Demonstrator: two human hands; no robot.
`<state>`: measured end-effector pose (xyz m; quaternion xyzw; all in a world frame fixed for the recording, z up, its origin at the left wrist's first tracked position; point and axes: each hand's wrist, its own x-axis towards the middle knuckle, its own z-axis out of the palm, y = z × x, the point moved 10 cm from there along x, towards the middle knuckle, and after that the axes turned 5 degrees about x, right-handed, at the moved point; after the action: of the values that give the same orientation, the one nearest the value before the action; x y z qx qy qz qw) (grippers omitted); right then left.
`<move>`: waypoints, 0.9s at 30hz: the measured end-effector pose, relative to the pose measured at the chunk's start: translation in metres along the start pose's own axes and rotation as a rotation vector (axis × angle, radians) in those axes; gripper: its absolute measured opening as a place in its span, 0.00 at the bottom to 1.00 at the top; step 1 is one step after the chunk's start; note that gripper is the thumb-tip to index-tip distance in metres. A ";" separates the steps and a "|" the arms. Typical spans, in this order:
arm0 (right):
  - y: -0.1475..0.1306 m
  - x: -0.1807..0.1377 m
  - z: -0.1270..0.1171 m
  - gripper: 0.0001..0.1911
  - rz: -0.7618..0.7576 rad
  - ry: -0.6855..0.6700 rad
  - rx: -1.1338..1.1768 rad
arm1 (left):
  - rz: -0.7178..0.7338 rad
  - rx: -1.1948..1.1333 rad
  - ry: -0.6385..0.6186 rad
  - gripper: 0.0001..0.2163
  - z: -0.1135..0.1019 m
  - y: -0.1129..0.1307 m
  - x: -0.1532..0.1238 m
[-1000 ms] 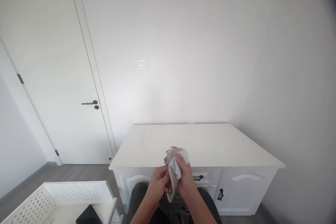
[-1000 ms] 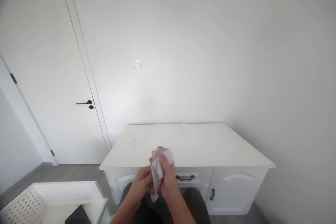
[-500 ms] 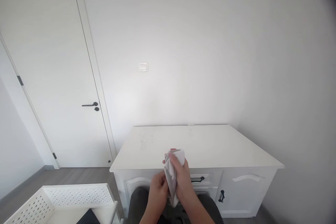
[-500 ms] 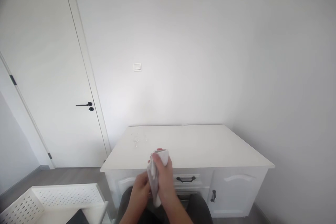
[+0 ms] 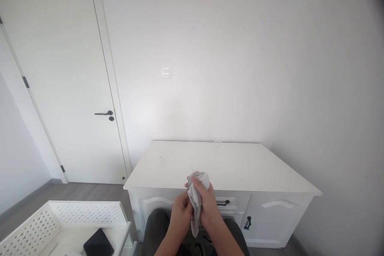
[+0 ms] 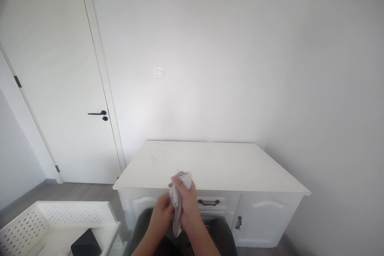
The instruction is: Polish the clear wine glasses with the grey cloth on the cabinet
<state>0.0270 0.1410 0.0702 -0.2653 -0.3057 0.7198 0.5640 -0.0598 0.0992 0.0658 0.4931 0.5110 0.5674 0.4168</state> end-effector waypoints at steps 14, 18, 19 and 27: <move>-0.053 -0.021 0.018 0.03 -0.720 -0.207 -0.967 | -0.182 0.063 -0.109 0.19 0.015 -0.039 -0.018; -0.055 -0.041 0.031 0.08 -0.876 -0.278 -1.142 | -0.056 0.230 -0.074 0.13 0.016 -0.030 -0.025; -0.054 -0.045 0.036 0.08 -0.888 -0.343 -1.222 | -0.030 0.278 -0.080 0.13 0.015 -0.028 -0.026; -0.060 -0.048 0.042 0.08 -0.486 -0.674 -1.430 | 0.290 0.722 -0.117 0.09 0.007 0.004 -0.034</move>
<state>0.0461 0.0986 0.1441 -0.2568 -0.8914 0.2503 0.2770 -0.0469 0.0661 0.0656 0.7067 0.5780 0.3751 0.1608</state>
